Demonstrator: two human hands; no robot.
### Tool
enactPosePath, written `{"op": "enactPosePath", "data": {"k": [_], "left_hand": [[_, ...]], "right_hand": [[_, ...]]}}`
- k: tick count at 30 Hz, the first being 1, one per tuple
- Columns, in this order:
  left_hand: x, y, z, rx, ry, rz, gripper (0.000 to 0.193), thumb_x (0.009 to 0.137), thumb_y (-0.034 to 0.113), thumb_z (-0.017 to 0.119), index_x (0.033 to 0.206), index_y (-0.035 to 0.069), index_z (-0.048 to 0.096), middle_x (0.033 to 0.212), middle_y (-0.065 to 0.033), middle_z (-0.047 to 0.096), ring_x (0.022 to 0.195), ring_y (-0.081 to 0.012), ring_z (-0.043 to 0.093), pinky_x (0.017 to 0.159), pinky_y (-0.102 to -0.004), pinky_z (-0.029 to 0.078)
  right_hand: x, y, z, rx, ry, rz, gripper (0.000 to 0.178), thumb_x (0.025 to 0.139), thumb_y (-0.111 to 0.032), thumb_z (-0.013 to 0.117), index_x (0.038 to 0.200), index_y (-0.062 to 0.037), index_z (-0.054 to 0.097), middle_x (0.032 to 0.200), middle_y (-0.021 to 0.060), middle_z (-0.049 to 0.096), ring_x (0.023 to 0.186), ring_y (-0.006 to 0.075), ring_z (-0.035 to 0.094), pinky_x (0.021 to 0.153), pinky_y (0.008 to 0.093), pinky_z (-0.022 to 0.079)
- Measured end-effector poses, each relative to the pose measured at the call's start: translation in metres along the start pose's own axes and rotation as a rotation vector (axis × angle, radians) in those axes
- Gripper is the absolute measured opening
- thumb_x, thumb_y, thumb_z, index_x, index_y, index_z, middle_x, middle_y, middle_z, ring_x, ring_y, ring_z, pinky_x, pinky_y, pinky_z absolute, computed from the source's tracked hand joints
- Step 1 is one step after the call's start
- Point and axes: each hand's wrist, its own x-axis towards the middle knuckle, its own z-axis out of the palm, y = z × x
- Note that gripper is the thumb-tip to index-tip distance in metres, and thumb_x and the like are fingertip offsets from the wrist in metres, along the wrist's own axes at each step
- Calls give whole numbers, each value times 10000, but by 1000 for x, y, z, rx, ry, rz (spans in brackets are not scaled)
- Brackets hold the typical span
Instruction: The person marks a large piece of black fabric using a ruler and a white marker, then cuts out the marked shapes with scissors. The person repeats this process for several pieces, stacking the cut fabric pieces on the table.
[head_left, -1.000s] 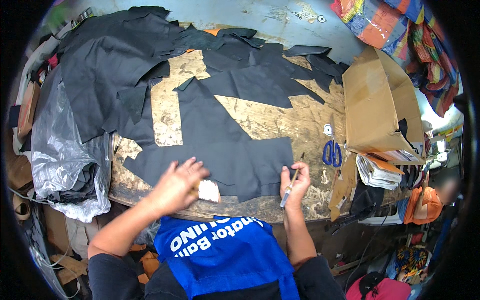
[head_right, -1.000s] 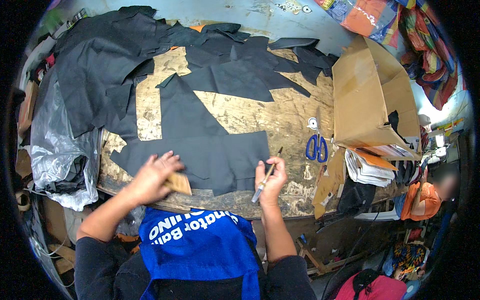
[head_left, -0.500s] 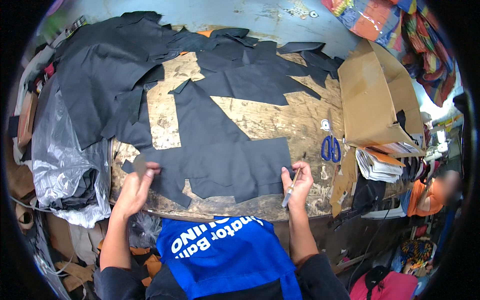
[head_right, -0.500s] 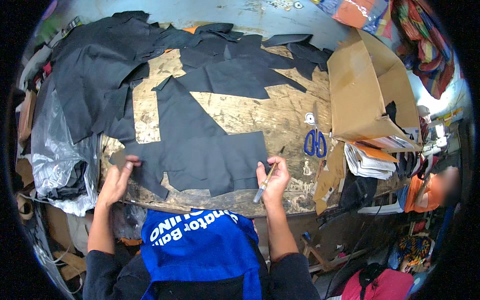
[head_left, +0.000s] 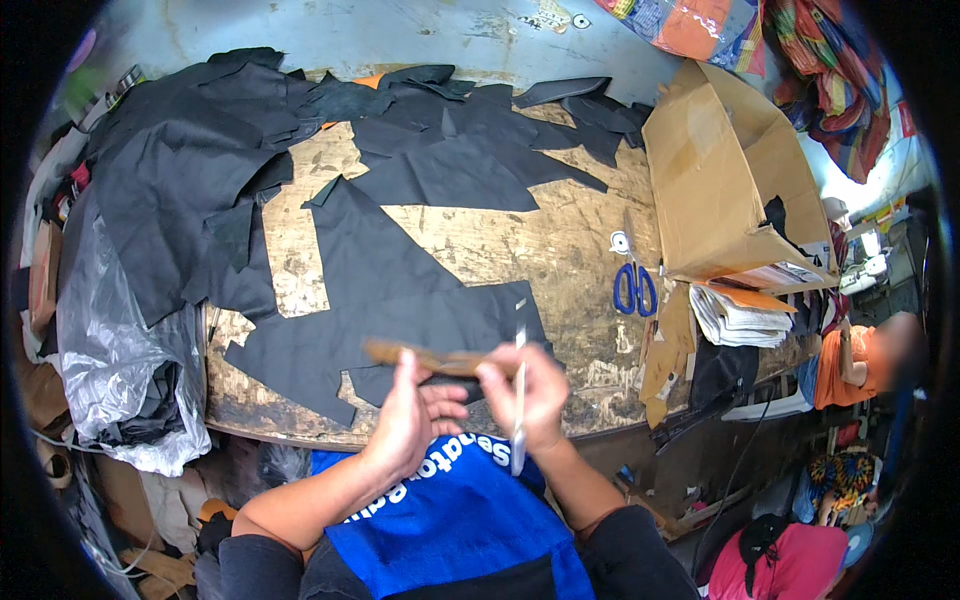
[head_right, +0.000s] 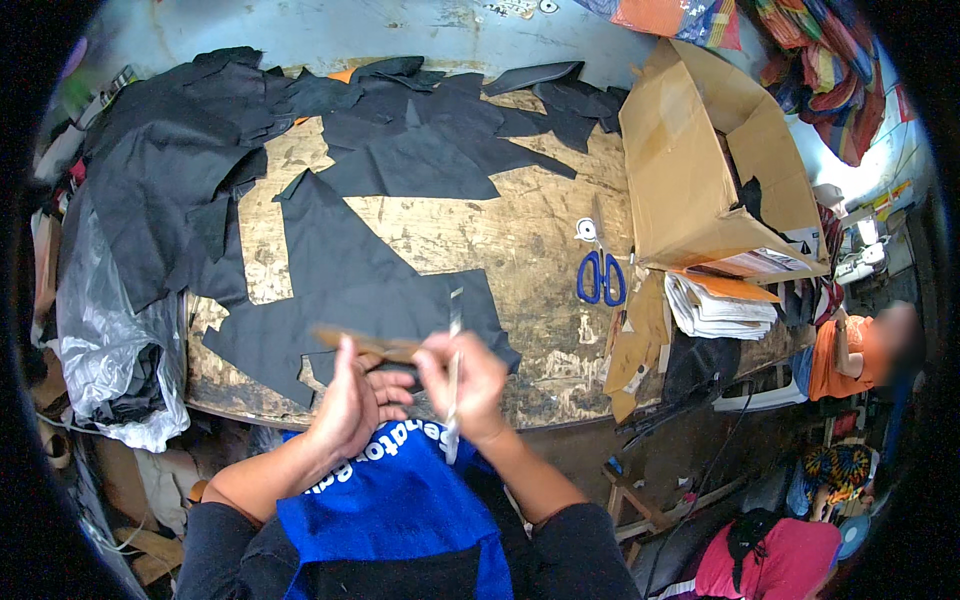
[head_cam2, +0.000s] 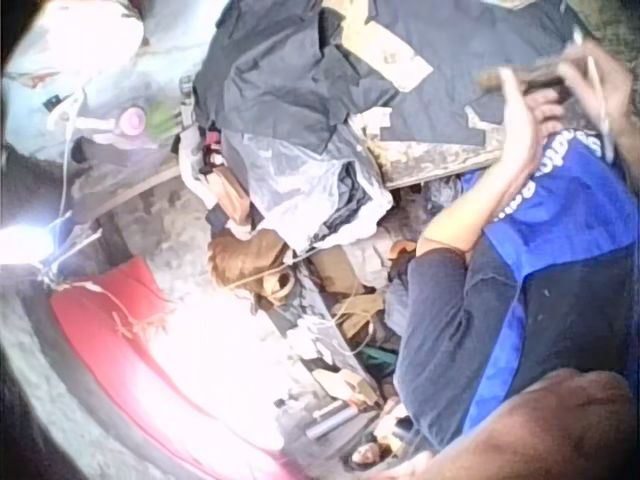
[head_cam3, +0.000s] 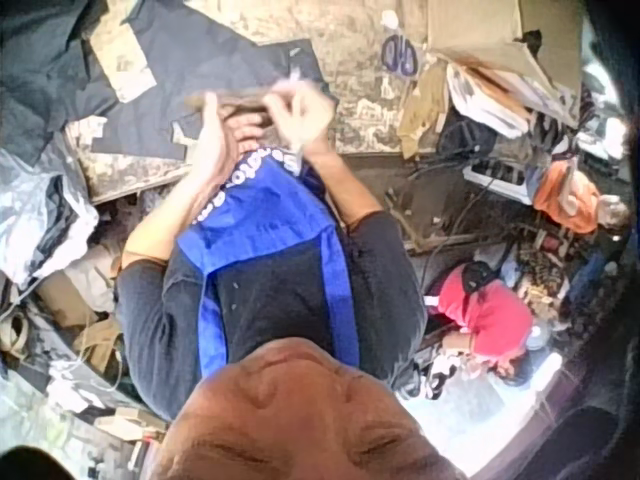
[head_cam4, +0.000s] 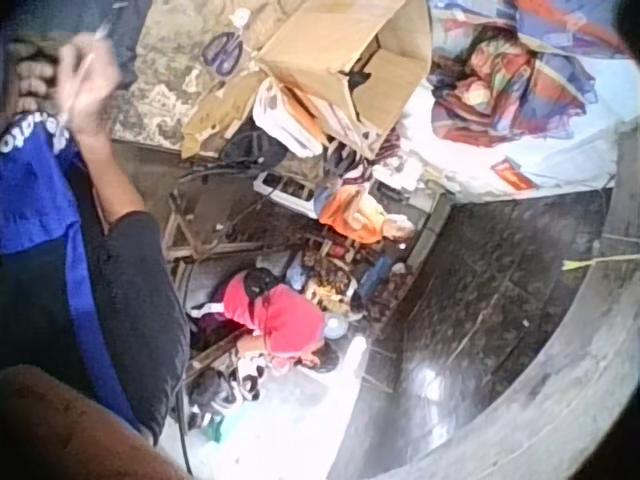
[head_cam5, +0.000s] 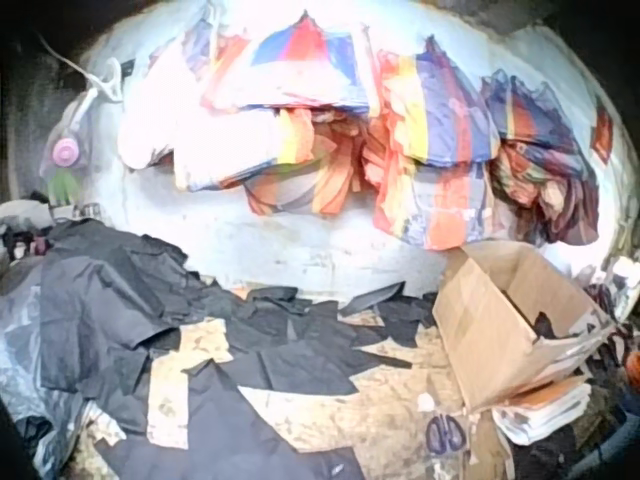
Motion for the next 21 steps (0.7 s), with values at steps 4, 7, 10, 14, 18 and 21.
{"op": "enactPosePath", "data": {"k": [4, 7, 10, 14, 18, 21], "left_hand": [[-7, -12, 10, 879, -226, 402, 380, 902, 242, 575, 1172, -17, 511, 830, -125, 659, 801, -196, 647, 690, -295, 515], [15, -12, 16, 1659, -219, 1162, 524, 856, 307, 600, 1274, 24, 461, 1236, -201, 518, 1207, -328, 463, 995, -517, 341], [38, -17, 19, 1937, -202, 934, 671, 848, 454, 548, 1322, 1, 405, 1423, -197, 314, 1358, -344, 222, 1037, -635, 152], [50, -23, 12, 2000, -159, 922, 763, 841, 525, 516, 1346, -25, 362, 1463, -189, 248, 1373, -331, 194, 1036, -645, 135], [54, -21, 8, 1955, -151, 920, 783, 830, 528, 529, 1347, -32, 355, 1459, -171, 262, 1371, -314, 206, 1040, -640, 139], [56, -18, 9, 1923, -153, 909, 779, 826, 514, 544, 1342, -40, 357, 1449, -165, 285, 1371, -299, 210, 1036, -644, 145]], "right_hand": [[27, 46, -18, 346, 69, 458, 465, 749, 75, 675, 1176, 42, 494, 934, 70, 600, 722, 89, 585, 658, 205, 501], [28, 72, -15, 319, 20, 476, 459, 744, 100, 668, 1169, 42, 506, 952, 71, 602, 785, 87, 586, 692, 203, 493], [31, 86, -16, 210, 91, 384, 437, 760, 84, 664, 1170, 42, 518, 962, 73, 614, 851, 91, 587, 711, 213, 492], [41, 84, -41, 237, 374, 411, 339, 926, -130, 536, 1218, 40, 506, 934, 106, 632, 774, 133, 623, 642, 225, 498], [44, 78, -56, 375, 460, 376, 314, 949, -179, 509, 1133, 73, 545, 764, 82, 620, 631, 132, 617, 560, 220, 489], [42, 78, -48, 404, 389, 397, 300, 947, -190, 511, 1119, 54, 542, 740, 68, 603, 584, 148, 614, 512, 224, 490]]}}
